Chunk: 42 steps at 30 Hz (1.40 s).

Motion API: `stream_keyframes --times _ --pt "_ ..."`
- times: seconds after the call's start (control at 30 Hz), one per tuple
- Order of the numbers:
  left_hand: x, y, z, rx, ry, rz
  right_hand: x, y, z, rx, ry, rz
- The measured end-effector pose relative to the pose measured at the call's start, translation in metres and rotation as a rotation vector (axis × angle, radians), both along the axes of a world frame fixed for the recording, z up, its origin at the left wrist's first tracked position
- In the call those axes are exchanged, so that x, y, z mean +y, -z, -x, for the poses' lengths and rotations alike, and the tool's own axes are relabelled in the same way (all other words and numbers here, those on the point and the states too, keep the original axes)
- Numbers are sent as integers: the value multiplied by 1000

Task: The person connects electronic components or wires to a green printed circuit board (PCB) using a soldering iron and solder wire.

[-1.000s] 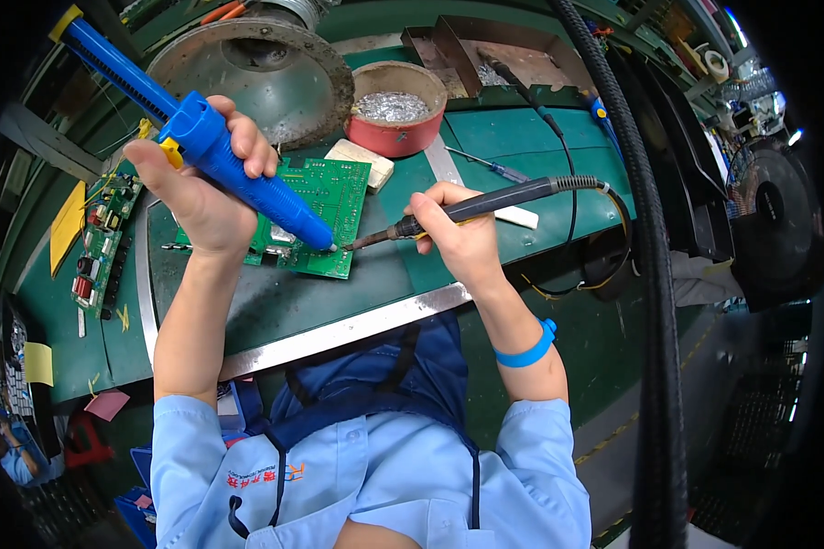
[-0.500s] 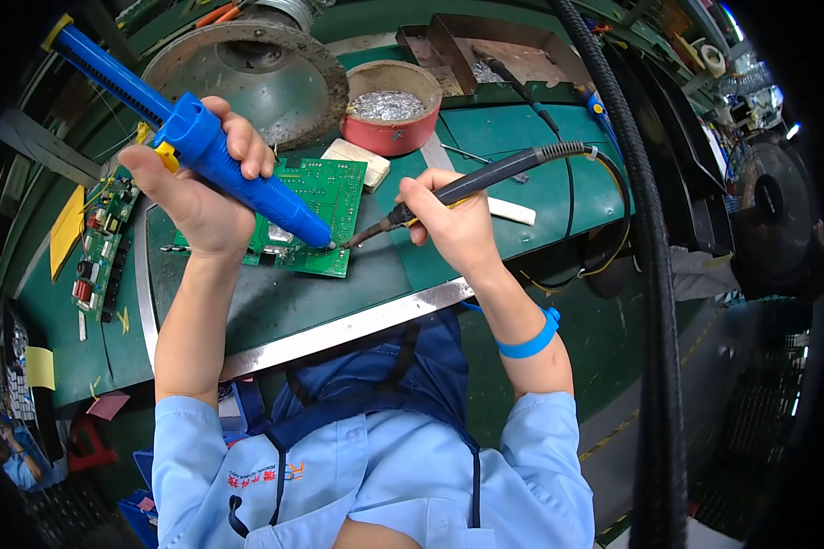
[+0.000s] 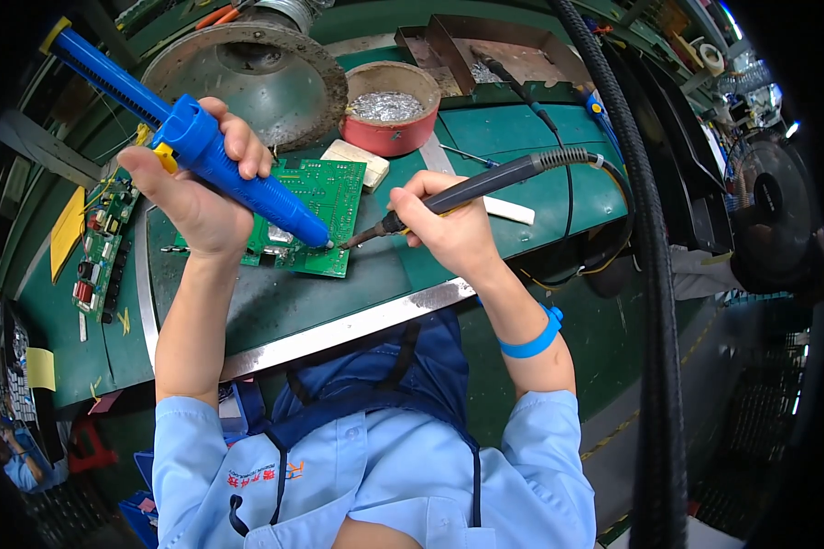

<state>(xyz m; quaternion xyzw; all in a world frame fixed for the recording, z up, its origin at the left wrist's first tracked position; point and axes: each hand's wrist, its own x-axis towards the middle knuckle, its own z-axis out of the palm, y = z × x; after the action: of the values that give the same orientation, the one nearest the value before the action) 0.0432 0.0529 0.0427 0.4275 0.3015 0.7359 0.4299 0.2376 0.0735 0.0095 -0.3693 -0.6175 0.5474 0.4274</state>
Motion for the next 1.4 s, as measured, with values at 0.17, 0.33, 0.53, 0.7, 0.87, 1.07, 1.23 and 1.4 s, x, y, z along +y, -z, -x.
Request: stream_keyframes --times 0.17,0.33,0.53,0.7,0.87,1.07,1.23,1.4 --pt "2 1 -1 -70 18 -73 1 -9 1 -125 -134 -123" --pt "-1 0 -4 -5 16 10 0 -11 2 -130 -114 -87" --pt "-2 0 -6 1 23 15 -3 -9 2 -108 -75 -81" --pt "-2 0 -9 21 -15 19 -4 -7 0 -103 -55 -87" --pt "-6 -1 -8 69 -24 -16 -5 -6 -1 -105 -52 -98" --pt "0 -27 17 26 -97 -276 -1 -5 -17 41 76 -165" --pt "-5 -41 42 1108 -361 -57 6 2 -19 305 284 -224" --pt "-22 -9 21 1822 -75 -116 2 -1 -10 611 346 -174"
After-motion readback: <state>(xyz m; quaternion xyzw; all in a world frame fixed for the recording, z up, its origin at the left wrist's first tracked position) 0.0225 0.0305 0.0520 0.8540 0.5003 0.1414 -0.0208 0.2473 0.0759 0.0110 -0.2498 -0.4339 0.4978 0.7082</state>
